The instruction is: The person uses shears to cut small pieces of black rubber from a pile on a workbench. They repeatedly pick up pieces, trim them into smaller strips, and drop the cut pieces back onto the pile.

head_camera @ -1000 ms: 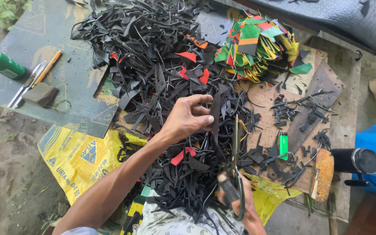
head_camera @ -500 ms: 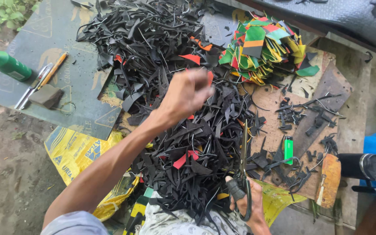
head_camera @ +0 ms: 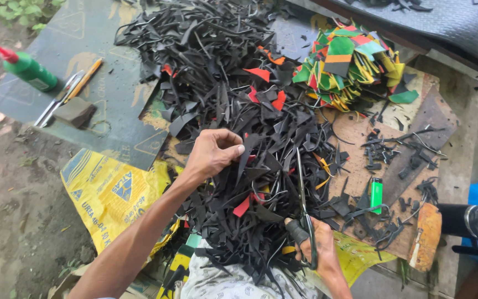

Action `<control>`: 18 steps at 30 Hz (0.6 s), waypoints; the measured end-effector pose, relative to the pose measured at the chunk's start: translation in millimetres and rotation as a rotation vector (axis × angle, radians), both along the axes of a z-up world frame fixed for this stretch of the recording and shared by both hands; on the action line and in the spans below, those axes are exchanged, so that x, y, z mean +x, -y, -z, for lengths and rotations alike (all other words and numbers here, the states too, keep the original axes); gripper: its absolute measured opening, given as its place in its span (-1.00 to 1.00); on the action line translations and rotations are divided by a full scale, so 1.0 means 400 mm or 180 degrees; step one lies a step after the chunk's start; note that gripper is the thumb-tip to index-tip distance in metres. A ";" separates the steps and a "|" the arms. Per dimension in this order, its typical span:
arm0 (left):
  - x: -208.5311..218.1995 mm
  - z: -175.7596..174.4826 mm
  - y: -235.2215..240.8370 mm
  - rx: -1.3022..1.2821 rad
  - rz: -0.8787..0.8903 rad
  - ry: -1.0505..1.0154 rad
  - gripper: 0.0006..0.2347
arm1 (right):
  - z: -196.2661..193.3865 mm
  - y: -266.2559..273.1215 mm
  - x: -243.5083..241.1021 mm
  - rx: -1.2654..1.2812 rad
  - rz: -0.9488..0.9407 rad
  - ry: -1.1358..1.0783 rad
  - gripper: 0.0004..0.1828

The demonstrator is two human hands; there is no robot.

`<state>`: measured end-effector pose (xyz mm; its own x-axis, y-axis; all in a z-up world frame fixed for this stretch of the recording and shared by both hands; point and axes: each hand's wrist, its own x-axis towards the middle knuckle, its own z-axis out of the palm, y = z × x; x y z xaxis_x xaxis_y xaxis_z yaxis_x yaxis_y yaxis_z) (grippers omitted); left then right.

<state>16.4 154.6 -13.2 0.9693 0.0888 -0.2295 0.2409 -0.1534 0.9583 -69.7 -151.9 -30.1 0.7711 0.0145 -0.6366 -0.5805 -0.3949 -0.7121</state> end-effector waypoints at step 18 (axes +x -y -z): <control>-0.048 -0.022 0.035 -0.1464 -0.0288 0.0207 -0.66 | -0.003 0.006 -0.081 0.0617 0.0008 0.0501 -0.71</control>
